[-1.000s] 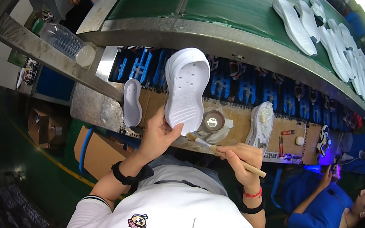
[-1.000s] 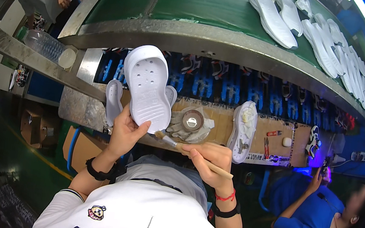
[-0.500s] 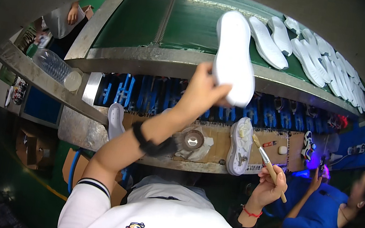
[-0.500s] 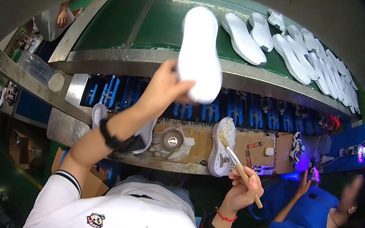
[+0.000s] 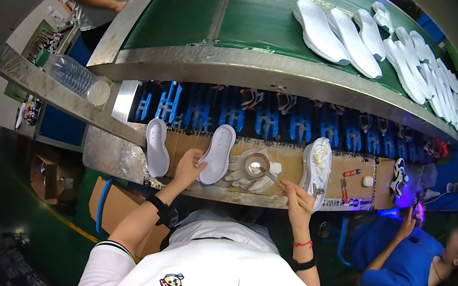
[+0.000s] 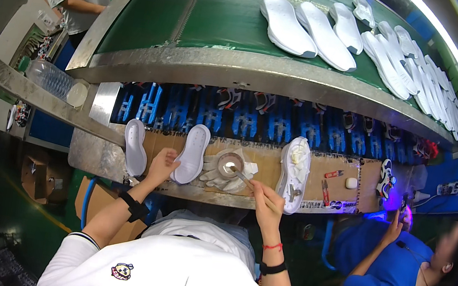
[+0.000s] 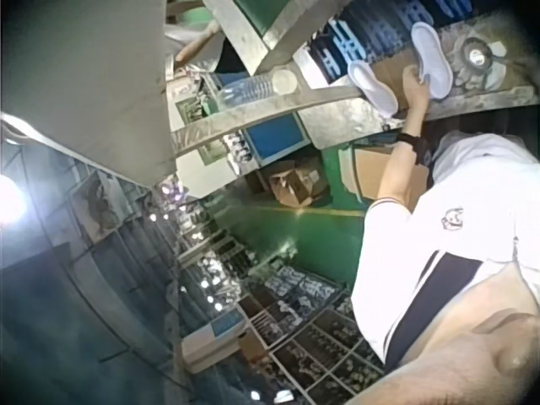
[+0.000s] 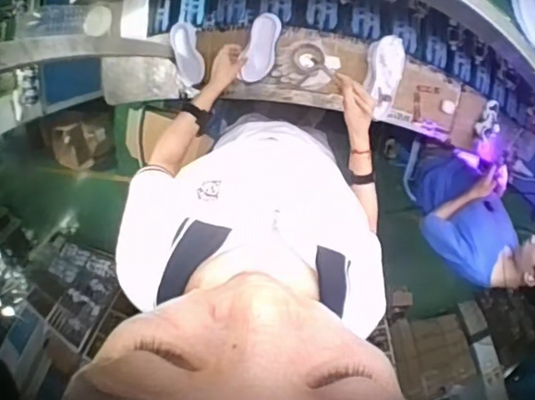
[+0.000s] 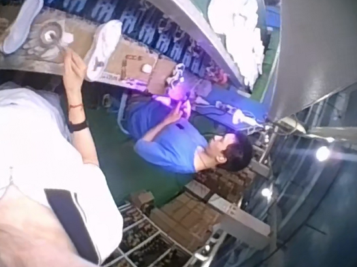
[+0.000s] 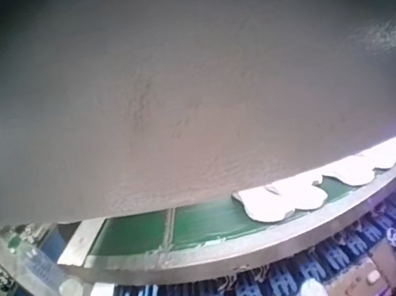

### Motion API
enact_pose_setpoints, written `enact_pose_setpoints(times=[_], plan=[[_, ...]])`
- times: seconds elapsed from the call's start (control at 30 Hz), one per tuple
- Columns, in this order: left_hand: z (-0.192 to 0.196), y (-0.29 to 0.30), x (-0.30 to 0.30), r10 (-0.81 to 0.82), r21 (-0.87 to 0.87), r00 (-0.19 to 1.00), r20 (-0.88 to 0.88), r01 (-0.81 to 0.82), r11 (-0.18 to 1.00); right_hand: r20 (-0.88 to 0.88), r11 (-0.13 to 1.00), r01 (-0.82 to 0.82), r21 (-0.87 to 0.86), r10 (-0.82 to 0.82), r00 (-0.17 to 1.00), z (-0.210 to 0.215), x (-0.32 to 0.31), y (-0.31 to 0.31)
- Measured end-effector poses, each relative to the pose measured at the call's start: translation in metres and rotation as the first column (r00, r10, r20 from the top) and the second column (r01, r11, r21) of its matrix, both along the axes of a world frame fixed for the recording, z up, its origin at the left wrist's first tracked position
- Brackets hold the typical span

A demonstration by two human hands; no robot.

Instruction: Applying adhesive or glue to shoe outsoles using a brush at a manufacturing station.

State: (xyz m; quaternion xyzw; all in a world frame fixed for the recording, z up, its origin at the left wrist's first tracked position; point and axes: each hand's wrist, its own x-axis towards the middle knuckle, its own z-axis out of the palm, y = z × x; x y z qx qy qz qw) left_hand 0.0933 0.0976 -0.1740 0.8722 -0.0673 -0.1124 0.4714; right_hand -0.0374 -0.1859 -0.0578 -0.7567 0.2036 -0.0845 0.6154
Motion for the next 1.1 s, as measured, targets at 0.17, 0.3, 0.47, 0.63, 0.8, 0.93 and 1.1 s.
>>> enact_pose_setpoints(times=[0.17,0.3,0.47,0.63,0.8,0.93,1.1], plan=[[-0.028,0.015,-0.007,-0.074,0.306,0.997,0.020,0.064,0.950,-0.154,0.987,-0.121,-0.103,0.104,0.983,-0.054,0.017,0.000],[-0.043,0.004,-0.005,-0.040,0.367,0.982,0.186,-0.032,0.930,-0.117,0.954,-0.196,-0.226,0.173,0.978,-0.066,0.027,0.003],[-0.056,0.006,0.001,-0.176,0.485,0.979,0.103,0.105,0.868,-0.134,0.933,-0.232,-0.277,0.201,0.970,-0.069,0.031,0.006],[-0.053,-0.006,-0.002,-0.173,0.573,0.977,0.125,0.071,0.816,-0.150,0.928,-0.244,-0.283,0.209,0.966,-0.072,0.031,0.006],[-0.011,-0.006,0.010,-0.040,0.285,0.974,-0.224,0.104,0.953,-0.095,0.949,-0.187,-0.255,0.168,0.981,-0.049,0.031,0.008],[0.024,0.006,-0.003,-0.065,-0.249,0.960,-0.271,-0.005,0.969,-0.084,0.967,-0.132,-0.218,0.116,0.990,-0.035,0.032,0.009],[0.082,-0.001,-0.019,-0.281,-0.723,0.836,-0.471,-0.184,0.665,-0.082,0.975,-0.179,-0.131,0.170,0.982,-0.051,0.027,-0.004]])
